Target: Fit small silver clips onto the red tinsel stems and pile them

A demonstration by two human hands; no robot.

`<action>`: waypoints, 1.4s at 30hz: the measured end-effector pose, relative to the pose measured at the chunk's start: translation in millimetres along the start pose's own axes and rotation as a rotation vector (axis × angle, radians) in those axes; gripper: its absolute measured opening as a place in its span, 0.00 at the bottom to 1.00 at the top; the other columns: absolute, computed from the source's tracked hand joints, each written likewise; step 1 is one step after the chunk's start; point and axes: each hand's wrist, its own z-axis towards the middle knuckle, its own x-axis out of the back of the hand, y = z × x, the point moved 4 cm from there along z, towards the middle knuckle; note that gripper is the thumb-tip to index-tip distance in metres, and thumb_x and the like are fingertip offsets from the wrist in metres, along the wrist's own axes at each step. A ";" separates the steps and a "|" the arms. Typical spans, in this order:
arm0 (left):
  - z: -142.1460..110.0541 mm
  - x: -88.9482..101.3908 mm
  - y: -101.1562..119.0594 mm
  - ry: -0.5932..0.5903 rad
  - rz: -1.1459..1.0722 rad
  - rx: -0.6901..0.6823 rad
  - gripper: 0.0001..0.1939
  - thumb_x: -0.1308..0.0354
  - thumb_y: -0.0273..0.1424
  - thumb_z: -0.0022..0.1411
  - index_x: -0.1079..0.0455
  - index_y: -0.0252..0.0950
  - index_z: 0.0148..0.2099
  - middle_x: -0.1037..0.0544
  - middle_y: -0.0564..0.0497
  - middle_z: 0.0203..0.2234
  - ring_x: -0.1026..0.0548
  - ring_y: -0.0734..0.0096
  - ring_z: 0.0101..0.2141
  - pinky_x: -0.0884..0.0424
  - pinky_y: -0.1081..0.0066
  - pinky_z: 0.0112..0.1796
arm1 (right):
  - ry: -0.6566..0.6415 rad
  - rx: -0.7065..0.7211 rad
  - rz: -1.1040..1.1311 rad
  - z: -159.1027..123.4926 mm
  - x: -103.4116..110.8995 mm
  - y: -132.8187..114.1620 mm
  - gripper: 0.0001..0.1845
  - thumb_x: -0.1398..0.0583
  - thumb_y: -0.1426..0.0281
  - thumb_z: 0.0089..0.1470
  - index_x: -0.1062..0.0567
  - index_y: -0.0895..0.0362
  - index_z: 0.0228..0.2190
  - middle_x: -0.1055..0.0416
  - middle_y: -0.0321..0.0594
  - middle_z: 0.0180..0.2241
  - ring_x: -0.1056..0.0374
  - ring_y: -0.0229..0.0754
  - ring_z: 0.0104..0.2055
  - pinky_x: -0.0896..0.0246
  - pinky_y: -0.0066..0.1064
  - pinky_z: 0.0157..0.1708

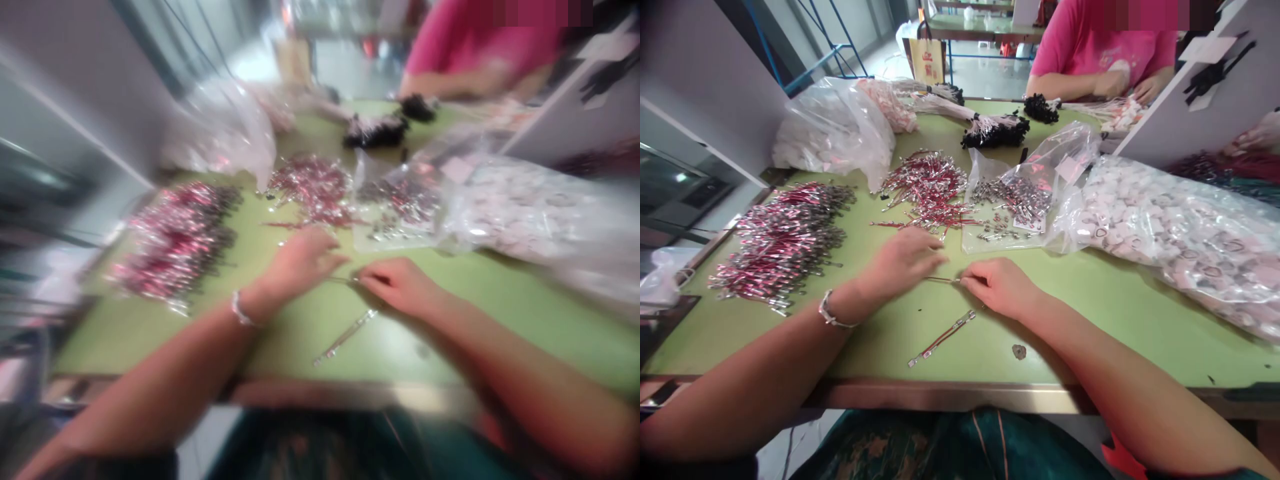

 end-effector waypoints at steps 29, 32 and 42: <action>-3.1 -19.7 6.5 -0.160 -0.437 0.303 0.15 0.50 0.36 0.67 0.32 0.36 0.30 0.30 0.54 0.23 0.32 0.74 0.27 0.37 0.72 0.30 | 0.397 0.001 -0.123 13.5 18.3 3.4 0.10 0.46 0.67 0.61 0.26 0.55 0.36 0.25 0.38 0.30 0.33 0.40 0.31 0.42 0.32 0.34; -3.3 -18.4 12.6 -0.186 -0.404 0.261 0.16 0.51 0.36 0.68 0.32 0.35 0.29 0.29 0.54 0.24 0.33 0.74 0.26 0.37 0.72 0.30 | 0.418 0.033 -0.013 12.4 9.1 -3.0 0.09 0.44 0.67 0.60 0.24 0.53 0.34 0.24 0.36 0.31 0.31 0.38 0.33 0.41 0.31 0.36; -10.3 -27.0 9.4 -0.226 0.017 -0.065 0.15 0.54 0.32 0.71 0.27 0.35 0.39 0.23 0.50 0.30 0.27 0.70 0.31 0.34 0.70 0.33 | 0.152 -0.099 0.052 13.1 8.3 1.9 0.10 0.43 0.69 0.58 0.22 0.55 0.29 0.24 0.36 0.26 0.32 0.37 0.28 0.43 0.29 0.30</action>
